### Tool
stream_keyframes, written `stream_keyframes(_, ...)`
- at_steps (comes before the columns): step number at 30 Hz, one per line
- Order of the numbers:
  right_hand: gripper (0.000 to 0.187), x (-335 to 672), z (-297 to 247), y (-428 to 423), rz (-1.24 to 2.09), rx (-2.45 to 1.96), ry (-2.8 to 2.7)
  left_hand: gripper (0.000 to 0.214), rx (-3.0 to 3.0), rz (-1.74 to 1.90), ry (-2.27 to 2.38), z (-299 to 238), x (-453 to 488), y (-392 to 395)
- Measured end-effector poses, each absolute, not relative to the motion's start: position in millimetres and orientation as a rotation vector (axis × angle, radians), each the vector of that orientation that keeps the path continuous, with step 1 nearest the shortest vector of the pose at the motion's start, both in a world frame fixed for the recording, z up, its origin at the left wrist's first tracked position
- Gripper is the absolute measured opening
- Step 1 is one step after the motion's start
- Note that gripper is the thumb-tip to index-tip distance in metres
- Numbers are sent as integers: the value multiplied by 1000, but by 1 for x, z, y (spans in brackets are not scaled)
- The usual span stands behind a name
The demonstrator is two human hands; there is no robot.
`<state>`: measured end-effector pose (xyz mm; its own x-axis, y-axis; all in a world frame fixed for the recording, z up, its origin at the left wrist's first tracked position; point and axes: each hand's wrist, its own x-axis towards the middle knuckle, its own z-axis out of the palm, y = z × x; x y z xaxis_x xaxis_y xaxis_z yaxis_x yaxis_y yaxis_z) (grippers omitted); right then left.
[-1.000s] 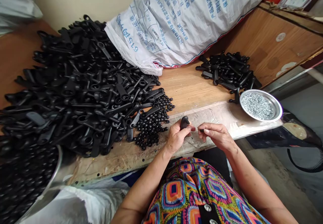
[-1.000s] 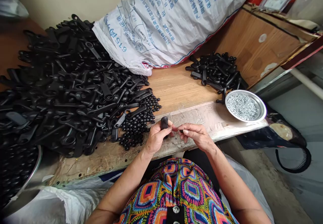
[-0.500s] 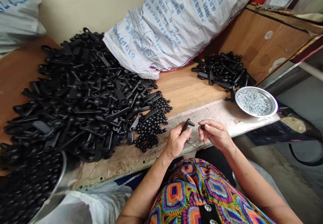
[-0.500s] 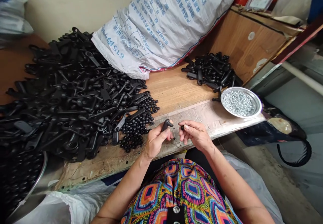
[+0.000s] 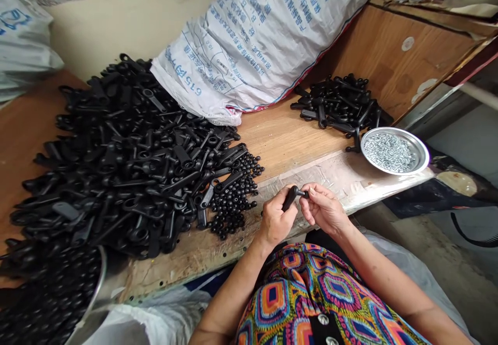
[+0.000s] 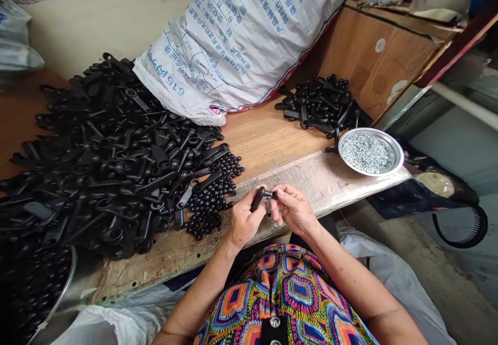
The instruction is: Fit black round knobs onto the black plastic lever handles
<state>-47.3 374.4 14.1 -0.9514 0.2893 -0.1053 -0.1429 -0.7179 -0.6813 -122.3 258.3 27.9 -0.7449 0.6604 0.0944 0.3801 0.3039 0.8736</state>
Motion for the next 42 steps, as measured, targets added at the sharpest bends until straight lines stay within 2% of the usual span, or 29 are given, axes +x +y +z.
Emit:
stream_keyframes(10, 15, -58, 16, 366, 2660, -356, -1031, 39, 1125, 1358, 2405, 15, -128, 254)
stream_keyframes(20, 14, -55, 16, 362, 2490, -541, -1115, 43, 1367, 876, 2850, 11, -123, 258)
stream_keyframes(28, 17, -52, 11, 374, 2629, -538, -1103, 42, 1274, 872, 2653, 6, -124, 258)
stream_keyframes(33, 19, -52, 5, 372, 2586, -594, -1110, 41, 1240, 765, 2761, 1, -121, 262)
stream_keyframes(35, 22, -52, 1, 379, 2537, -646, -1269, 43, 1252, 700, 2787, -2, -121, 265)
stream_keyframes(37, 26, -51, 2, 394, 2354, -713, -1681, 45, 1309, 601, 2757, -3, -121, 269)
stream_keyframes(39, 30, -46, 14, 413, 1920, -762, -2085, 45, 1383, 461, 2697, -2, -120, 274)
stream_keyframes(42, 37, -35, 48, 432, 1393, -613, -2145, 41, 1496, 258, 2609, 3, -116, 286)
